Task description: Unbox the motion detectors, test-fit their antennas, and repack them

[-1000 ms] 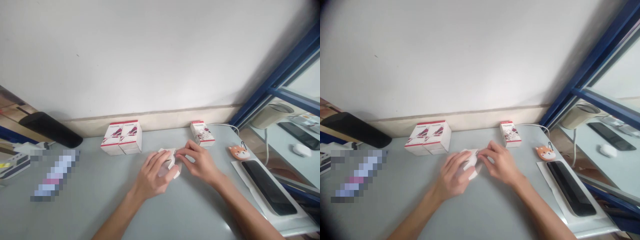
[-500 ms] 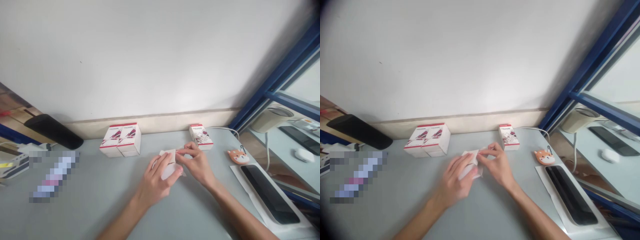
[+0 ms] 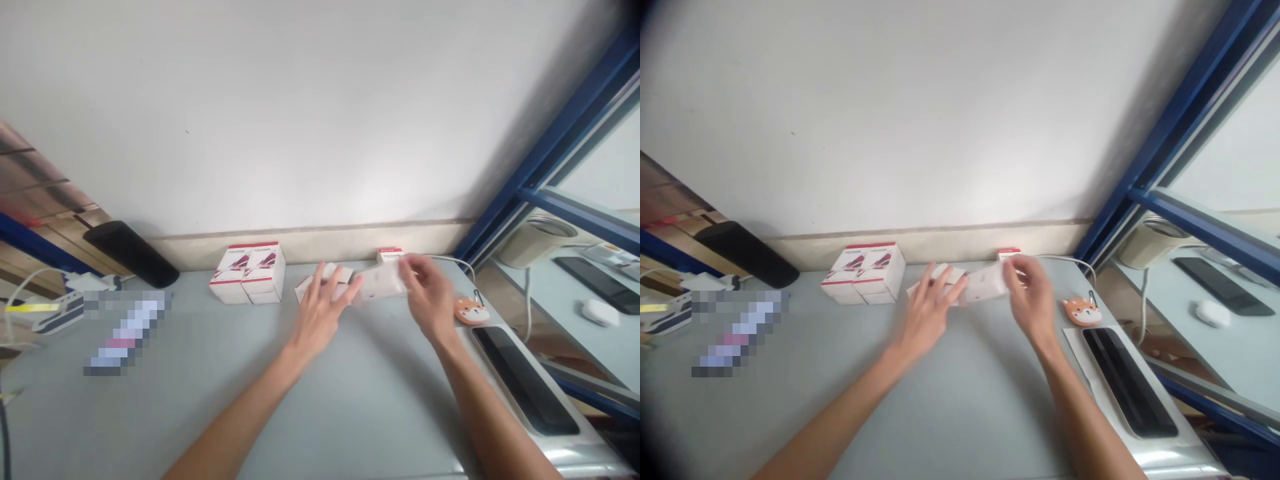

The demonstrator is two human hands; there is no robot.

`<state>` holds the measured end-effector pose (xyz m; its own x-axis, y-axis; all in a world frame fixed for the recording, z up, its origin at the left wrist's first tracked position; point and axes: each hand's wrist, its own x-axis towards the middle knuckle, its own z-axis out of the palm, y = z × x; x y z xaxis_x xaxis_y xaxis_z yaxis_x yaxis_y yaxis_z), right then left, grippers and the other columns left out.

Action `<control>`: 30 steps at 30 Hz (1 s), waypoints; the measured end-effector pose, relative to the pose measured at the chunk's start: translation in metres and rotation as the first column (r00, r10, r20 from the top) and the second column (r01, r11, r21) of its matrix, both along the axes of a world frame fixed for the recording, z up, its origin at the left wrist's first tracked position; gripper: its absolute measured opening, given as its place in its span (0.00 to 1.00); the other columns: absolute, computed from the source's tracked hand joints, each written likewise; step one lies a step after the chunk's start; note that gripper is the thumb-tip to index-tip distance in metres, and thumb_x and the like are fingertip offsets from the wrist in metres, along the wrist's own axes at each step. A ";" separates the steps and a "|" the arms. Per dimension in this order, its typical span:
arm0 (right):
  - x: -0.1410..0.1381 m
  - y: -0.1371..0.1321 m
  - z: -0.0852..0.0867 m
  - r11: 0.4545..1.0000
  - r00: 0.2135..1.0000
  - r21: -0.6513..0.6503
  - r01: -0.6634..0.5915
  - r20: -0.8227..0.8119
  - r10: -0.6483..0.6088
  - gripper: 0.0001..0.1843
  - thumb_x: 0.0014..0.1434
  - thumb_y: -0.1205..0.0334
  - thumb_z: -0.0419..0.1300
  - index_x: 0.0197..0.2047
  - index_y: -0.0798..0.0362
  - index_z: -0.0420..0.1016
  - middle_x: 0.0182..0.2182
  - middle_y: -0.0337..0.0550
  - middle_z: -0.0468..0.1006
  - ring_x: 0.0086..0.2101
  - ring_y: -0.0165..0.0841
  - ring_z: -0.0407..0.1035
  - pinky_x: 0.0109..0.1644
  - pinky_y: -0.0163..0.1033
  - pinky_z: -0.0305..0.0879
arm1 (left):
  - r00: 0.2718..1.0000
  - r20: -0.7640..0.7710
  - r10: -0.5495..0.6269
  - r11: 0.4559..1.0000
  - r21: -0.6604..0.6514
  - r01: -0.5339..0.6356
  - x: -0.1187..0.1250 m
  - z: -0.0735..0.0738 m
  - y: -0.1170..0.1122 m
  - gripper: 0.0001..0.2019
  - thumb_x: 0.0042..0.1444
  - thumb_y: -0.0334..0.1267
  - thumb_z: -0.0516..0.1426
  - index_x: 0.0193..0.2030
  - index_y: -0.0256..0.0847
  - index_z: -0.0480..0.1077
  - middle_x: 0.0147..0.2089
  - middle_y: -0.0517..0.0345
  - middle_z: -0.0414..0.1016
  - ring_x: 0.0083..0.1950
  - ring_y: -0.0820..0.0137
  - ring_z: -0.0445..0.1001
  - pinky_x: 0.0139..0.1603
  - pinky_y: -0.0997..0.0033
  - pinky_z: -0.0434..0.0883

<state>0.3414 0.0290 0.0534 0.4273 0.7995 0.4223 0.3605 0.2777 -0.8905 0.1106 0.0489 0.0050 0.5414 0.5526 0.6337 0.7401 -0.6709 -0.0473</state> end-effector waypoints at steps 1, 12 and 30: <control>0.009 0.003 0.001 0.999 0.997 -0.013 0.036 -0.071 -0.037 0.20 0.66 0.41 0.63 0.44 0.50 0.78 0.39 0.47 0.81 0.36 0.37 0.74 0.38 0.42 0.71 | 0.999 -0.034 0.008 0.999 -0.041 -0.009 0.002 0.005 0.006 0.53 0.51 0.09 0.53 0.79 0.57 0.51 0.78 0.46 0.61 0.83 0.40 0.44 0.61 0.44 0.77; 0.021 0.004 0.004 0.997 0.916 -0.051 -0.060 -0.400 0.035 0.20 0.58 0.42 0.70 0.40 0.49 0.75 0.31 0.39 0.78 0.28 0.32 0.69 0.31 0.38 0.63 | 0.967 -0.059 -0.249 0.868 -0.457 0.196 -0.015 0.054 0.064 0.40 0.62 0.17 0.51 0.77 0.57 0.59 0.83 0.54 0.49 0.81 0.50 0.54 0.74 0.44 0.65; -0.027 -0.014 -0.003 0.772 0.813 -0.298 -0.561 -0.375 0.445 0.18 0.68 0.44 0.61 0.52 0.46 0.78 0.44 0.45 0.81 0.41 0.38 0.74 0.40 0.42 0.73 | 0.336 0.698 0.632 -0.067 -0.383 0.921 -0.018 0.002 -0.052 0.28 0.69 0.59 0.56 0.61 0.36 0.72 0.49 0.43 0.81 0.43 0.62 0.81 0.51 0.59 0.73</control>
